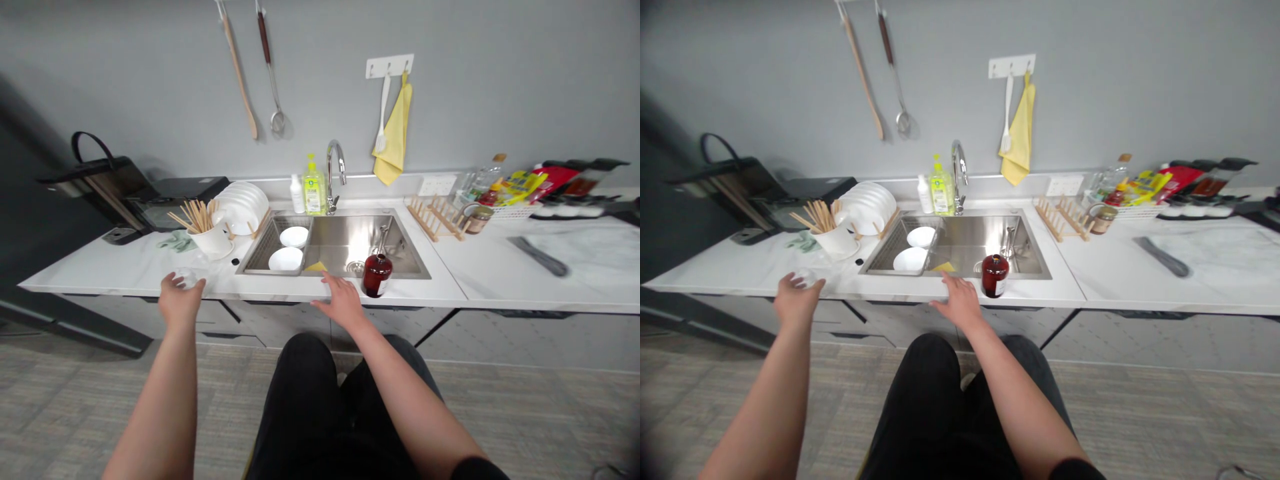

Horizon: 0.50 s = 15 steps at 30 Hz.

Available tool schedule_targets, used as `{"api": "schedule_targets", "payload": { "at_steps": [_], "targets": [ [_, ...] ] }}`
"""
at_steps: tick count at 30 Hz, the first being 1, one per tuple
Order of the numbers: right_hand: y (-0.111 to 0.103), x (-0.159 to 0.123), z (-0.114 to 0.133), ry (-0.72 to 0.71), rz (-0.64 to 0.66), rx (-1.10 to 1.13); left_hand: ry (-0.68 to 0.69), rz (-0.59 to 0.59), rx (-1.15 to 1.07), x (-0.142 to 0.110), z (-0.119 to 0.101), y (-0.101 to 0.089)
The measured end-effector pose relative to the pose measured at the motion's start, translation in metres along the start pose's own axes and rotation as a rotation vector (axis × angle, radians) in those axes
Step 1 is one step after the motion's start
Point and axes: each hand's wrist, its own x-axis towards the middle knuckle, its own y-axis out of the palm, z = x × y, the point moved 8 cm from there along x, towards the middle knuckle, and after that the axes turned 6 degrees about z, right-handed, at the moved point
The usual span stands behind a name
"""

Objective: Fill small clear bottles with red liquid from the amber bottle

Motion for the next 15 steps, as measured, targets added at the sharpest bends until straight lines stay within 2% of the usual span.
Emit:
{"api": "schedule_targets", "payload": {
  "at_steps": [4,15],
  "targets": [
    [0.0,0.0,0.0,-0.005,0.009,0.003,-0.027,0.028,0.021,0.009,0.003,0.009],
    [0.001,0.001,0.001,-0.003,0.014,-0.013,0.044,-0.004,0.059,0.012,0.004,0.018]
  ]
}}
